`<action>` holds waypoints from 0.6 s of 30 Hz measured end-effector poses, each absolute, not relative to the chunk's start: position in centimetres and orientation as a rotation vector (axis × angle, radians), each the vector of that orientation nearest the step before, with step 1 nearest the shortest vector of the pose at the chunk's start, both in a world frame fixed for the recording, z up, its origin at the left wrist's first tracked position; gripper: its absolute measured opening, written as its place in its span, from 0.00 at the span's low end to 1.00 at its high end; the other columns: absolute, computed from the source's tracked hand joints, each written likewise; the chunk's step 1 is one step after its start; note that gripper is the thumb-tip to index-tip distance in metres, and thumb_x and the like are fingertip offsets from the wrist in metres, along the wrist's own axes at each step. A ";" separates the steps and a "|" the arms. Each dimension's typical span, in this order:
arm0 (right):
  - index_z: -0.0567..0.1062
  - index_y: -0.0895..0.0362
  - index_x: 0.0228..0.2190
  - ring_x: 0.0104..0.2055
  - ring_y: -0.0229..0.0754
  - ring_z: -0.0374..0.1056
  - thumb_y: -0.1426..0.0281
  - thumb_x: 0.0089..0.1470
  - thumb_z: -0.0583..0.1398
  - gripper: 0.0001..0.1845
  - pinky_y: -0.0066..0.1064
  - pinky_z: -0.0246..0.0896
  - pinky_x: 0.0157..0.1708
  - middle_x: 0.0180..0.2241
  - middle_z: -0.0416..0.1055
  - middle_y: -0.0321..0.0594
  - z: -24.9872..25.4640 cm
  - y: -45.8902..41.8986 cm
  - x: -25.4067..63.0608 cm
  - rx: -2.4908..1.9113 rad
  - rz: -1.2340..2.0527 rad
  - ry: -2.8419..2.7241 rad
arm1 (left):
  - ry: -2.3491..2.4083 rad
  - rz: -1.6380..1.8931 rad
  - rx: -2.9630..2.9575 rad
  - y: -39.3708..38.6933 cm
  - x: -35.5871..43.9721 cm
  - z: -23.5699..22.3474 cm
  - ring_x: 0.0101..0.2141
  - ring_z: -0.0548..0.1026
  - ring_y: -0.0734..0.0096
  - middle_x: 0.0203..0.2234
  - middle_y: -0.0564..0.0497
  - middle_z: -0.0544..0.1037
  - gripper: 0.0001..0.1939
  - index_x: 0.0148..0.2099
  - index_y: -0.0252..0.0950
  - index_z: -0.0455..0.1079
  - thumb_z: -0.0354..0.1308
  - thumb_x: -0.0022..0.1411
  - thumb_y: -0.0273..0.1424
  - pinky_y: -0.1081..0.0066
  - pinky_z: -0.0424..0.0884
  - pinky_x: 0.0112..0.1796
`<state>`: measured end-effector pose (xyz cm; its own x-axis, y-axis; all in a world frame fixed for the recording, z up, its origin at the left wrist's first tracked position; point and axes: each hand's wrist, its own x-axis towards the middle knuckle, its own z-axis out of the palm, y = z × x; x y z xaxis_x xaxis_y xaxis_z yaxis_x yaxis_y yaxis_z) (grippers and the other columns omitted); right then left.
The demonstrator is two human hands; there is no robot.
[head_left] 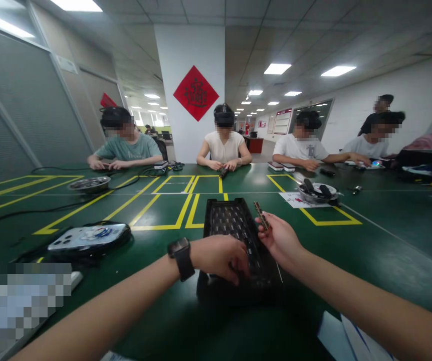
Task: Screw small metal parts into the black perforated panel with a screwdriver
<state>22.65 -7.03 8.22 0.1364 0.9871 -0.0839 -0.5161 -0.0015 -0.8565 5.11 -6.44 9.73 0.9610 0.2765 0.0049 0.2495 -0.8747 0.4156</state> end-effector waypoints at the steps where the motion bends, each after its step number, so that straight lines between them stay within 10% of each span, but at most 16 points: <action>1: 0.69 0.59 0.27 0.19 0.28 0.58 0.73 0.48 0.58 0.02 0.18 0.53 0.15 0.24 0.67 0.35 8.2 -7.3 22.5 -0.887 1.346 -0.674 | 0.413 0.095 2.771 -7.1 5.2 9.5 0.29 0.71 0.76 0.32 0.53 0.74 0.13 0.40 0.40 0.72 0.61 0.49 0.33 0.78 0.65 0.30; 18: 0.71 0.58 0.30 0.21 0.28 0.59 0.68 0.43 0.62 0.10 0.21 0.56 0.20 0.25 0.69 0.34 5.7 -8.2 21.4 -0.565 1.331 -0.801 | 0.735 0.406 2.908 -7.8 4.7 7.8 0.35 0.70 0.72 0.34 0.52 0.73 0.09 0.38 0.39 0.71 0.52 0.58 0.34 0.76 0.64 0.37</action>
